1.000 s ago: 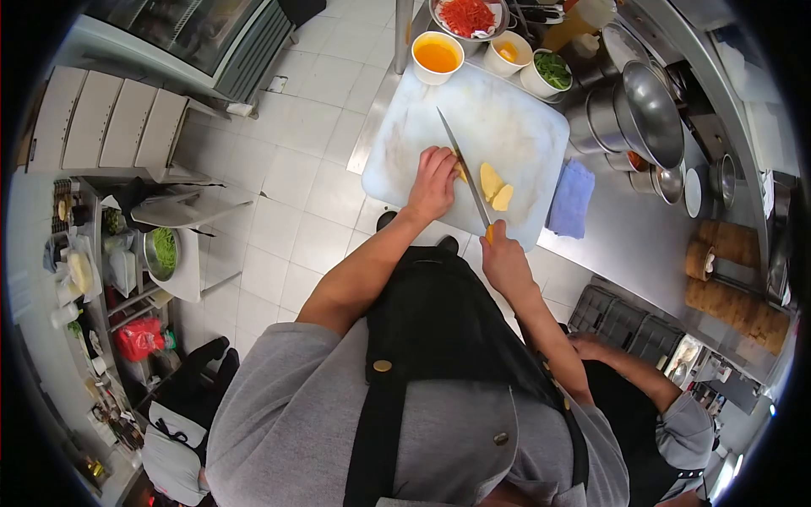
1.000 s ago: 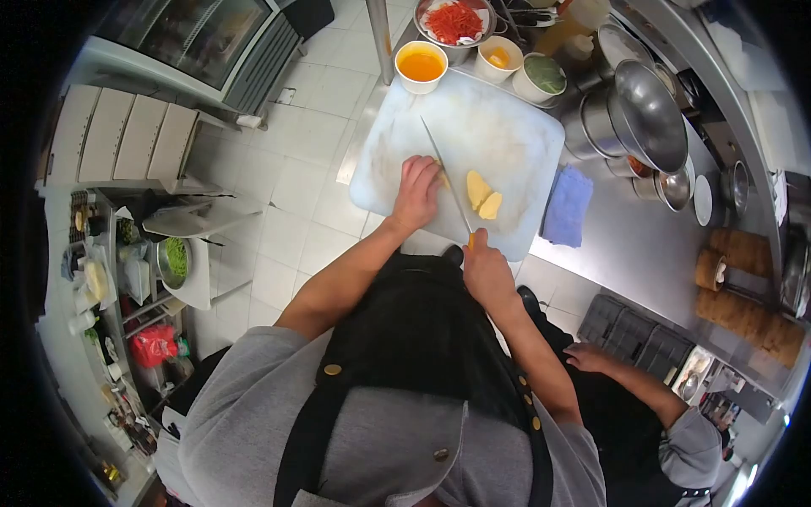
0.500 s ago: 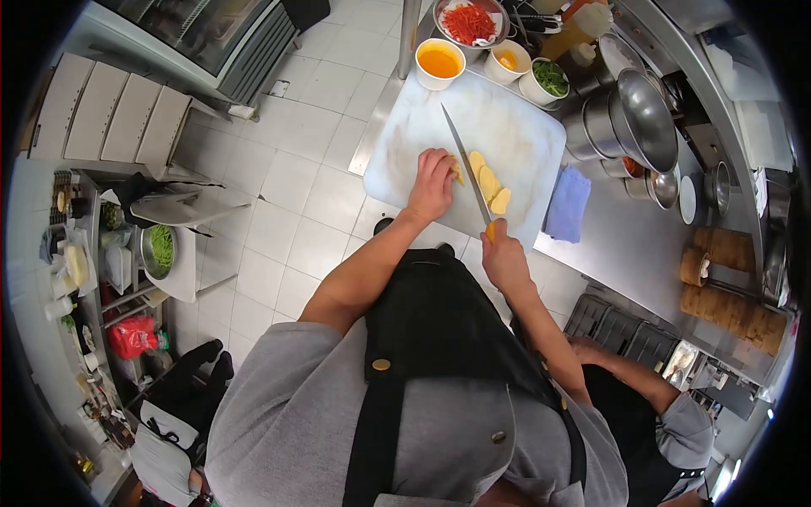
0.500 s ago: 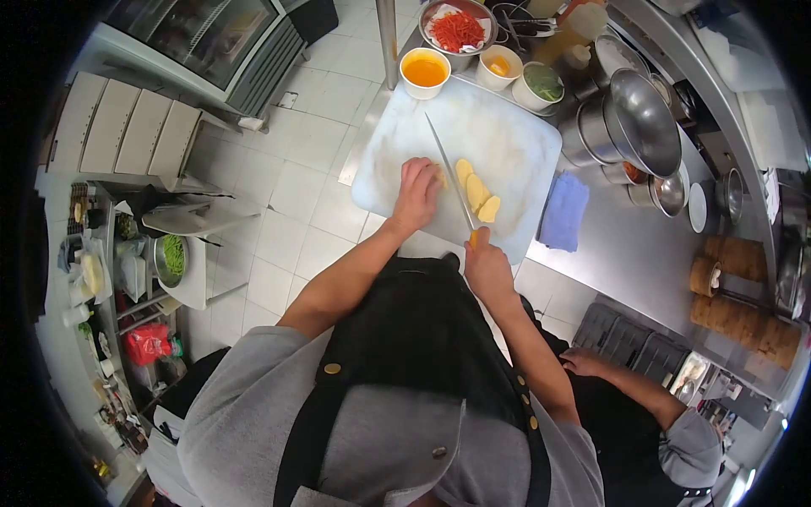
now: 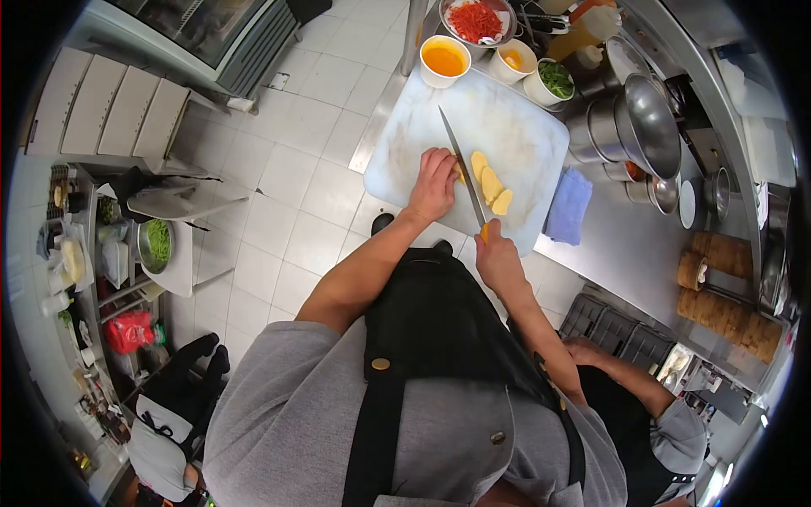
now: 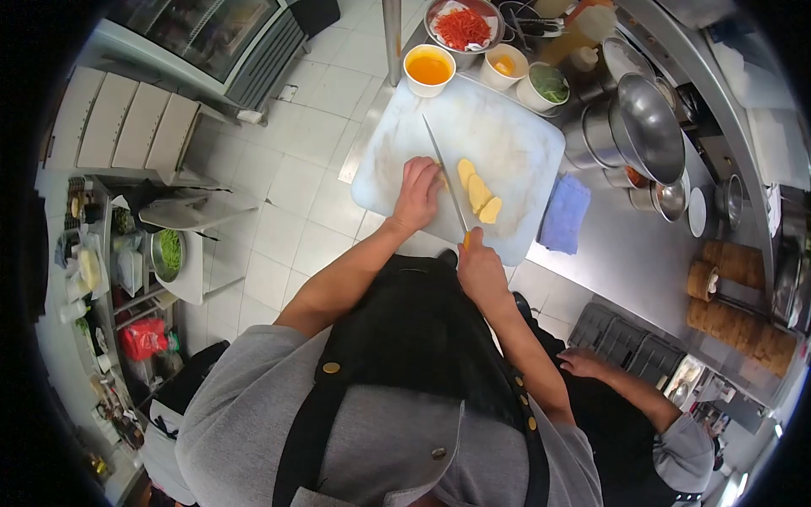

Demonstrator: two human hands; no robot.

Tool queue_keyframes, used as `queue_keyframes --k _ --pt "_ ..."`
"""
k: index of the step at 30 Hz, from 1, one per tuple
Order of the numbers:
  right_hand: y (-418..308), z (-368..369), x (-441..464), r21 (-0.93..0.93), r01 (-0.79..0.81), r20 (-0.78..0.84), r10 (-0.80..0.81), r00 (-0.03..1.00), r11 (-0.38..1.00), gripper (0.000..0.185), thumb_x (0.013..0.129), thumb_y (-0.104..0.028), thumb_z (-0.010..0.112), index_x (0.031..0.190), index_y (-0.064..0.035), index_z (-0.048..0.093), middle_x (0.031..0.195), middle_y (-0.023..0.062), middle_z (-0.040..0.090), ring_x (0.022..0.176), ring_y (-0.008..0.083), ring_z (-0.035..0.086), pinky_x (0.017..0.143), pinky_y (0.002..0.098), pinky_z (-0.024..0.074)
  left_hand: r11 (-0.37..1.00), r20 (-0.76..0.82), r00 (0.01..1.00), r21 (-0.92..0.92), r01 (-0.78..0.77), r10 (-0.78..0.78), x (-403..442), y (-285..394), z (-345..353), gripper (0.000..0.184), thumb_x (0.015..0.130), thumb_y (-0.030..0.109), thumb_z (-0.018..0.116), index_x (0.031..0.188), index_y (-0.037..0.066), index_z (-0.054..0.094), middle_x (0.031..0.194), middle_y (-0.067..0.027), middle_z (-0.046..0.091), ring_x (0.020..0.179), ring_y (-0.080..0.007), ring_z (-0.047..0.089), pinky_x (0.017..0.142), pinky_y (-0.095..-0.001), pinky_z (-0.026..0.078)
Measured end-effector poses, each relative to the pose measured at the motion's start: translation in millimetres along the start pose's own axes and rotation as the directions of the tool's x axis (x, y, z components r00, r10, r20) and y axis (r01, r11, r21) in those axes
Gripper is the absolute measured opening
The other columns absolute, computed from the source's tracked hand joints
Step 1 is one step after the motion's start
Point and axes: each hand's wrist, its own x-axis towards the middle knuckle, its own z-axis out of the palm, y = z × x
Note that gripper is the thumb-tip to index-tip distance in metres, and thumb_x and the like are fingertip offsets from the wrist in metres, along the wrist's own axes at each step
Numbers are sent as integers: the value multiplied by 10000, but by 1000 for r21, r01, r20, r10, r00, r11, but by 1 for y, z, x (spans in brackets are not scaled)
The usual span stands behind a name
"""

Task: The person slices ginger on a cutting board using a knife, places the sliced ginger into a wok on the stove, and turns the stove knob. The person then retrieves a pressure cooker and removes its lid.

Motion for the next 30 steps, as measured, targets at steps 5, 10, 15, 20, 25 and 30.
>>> queue_keyframes --k 5,10,15,20,25,30 --pt "9 20 28 -12 -49 51 50 997 999 313 922 -170 523 1088 41 362 718 300 608 688 473 615 621 526 506 1000 3 1000 -28 -9 9 0 0 0 353 721 -84 584 1066 -30 531 1130 -179 482 1091 -403 443 952 -437 406" --pt "27 31 32 30 23 -86 -20 996 999 388 911 -187 552 1150 45 353 657 290 586 644 484 594 581 553 478 1000 3 1000 -30 -1 1 2 0 -1 322 729 -91 581 1042 -29 534 1118 -175 478 1080 -386 455 938 -429 415" --pt "10 6 5 16 -32 -47 33 998 999 303 919 -185 538 1061 16 362 659 281 593 654 462 607 594 536 495 997 -29 998 -64 53 -54 -2 0 0 307 750 -85 582 1050 -49 530 1116 -186 471 1055 -372 471 919 -406 430" --pt "9 12 0 31 21 -75 -19 997 999 312 911 -182 558 1046 25 367 626 261 586 618 451 605 561 518 498 996 -9 998 -59 63 -64 -2 0 0 317 749 -83 584 1061 -54 531 1119 -192 474 1063 -377 471 921 -404 429" --pt "6 13 -2 57 15 -75 -11 997 998 307 913 -171 560 1056 21 369 631 283 571 609 471 582 555 546 466 997 -23 998 -56 52 -54 -1 -1 0 322 747 -87 580 1064 -56 530 1119 -195 478 1071 -380 469 923 -406 428" --pt "0 10 4 39 6 -47 -4 999 999 342 909 -169 565 1086 42 362 640 296 573 619 476 587 558 541 473 997 -44 997 -59 55 -57 -1 -2 1 317 741 -88 584 1052 -54 533 1114 -199 480 1063 -383 475 921 -409 429"
